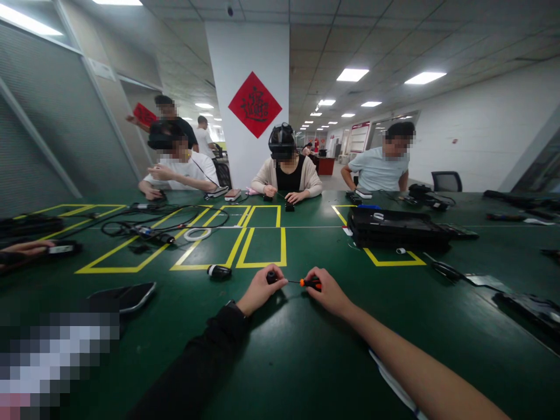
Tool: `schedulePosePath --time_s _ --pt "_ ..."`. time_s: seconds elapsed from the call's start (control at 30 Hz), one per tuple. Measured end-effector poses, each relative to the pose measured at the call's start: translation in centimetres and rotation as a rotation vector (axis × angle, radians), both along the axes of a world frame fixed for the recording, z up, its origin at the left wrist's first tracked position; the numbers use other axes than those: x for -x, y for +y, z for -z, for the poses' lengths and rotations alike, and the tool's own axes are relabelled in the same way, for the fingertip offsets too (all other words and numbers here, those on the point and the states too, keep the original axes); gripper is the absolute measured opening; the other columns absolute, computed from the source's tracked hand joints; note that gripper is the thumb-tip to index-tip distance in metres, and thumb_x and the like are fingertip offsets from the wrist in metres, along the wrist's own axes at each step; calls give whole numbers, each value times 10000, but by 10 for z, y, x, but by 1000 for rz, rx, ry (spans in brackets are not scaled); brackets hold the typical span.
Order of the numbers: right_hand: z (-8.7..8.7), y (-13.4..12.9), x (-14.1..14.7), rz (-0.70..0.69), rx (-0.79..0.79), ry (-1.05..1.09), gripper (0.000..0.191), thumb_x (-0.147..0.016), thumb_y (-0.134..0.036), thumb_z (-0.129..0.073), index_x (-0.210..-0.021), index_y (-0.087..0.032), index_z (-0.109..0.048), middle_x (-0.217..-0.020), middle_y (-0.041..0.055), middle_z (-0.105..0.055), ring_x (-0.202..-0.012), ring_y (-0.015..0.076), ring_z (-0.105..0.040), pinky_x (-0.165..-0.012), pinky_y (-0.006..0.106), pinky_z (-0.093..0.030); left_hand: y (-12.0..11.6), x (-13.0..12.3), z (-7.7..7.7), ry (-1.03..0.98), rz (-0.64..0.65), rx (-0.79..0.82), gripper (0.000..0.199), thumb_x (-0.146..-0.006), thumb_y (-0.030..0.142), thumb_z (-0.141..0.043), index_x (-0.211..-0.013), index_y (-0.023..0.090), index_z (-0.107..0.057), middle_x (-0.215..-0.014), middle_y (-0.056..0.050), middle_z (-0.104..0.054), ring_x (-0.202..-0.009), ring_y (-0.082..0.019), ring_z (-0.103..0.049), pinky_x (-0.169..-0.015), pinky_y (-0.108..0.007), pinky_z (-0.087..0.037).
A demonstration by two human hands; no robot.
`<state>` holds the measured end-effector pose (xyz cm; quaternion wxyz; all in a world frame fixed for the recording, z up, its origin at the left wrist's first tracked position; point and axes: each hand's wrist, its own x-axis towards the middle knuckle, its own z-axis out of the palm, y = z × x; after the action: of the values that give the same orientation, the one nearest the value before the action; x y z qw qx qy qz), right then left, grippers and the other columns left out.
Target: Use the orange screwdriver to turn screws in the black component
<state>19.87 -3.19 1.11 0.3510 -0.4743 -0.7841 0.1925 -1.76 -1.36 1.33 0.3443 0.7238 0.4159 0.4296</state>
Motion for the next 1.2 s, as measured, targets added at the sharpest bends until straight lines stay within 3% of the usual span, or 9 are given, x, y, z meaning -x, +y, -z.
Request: schedulePosePath --time_s 0.33,0.5,0.67,0.8,0.93,1.2 --pt "-1 3 -1 -20 -8 -48 209 -867 -242 -412 -807 -178 -601 -834 37 -578 -852 166 -499 -785 310 -385 1 0 0 8 7 -9 195 -702 334 -608 -744 155 -546 -723 1 -575 -682 -131 -532 -666 -255 -410" --pt "-2 1 -1 -27 -4 -20 101 -804 -213 -508 -865 -181 -582 -868 36 -566 -853 167 -499 -767 301 -404 1 0 2 5 0 -4 202 -704 340 -608 -744 151 -547 -716 0 -567 -666 -128 -524 -649 -250 -405" --pt "-3 -2 0 -22 11 21 152 -747 -217 -580 -894 -186 -557 -898 32 -555 -855 166 -507 -764 299 -415 1 0 3 -4 -9 6 213 -702 347 -613 -738 148 -547 -688 12 -559 -630 -113 -507 -628 -236 -396" --pt "-1 1 0 -9 7 6 151 -800 -267 -529 -913 -179 -577 -895 42 -569 -859 171 -505 -767 301 -406 1 1 3 -7 -4 -4 209 -703 346 -610 -733 148 -550 -695 8 -564 -651 -118 -517 -646 -239 -398" --pt "1 4 -1 -13 -2 -37 227 -870 -280 -419 -813 -175 -613 -834 43 -582 -848 170 -501 -774 306 -388 2 1 4 0 1 -14 206 -706 345 -609 -740 151 -549 -710 4 -564 -669 -123 -519 -651 -240 -396" --pt "-2 1 -2 -38 -15 -13 117 -816 -249 -507 -865 -184 -591 -872 34 -571 -866 170 -498 -781 304 -394 3 2 4 2 2 -8 214 -700 349 -612 -741 150 -546 -717 1 -569 -673 -127 -527 -656 -245 -403"
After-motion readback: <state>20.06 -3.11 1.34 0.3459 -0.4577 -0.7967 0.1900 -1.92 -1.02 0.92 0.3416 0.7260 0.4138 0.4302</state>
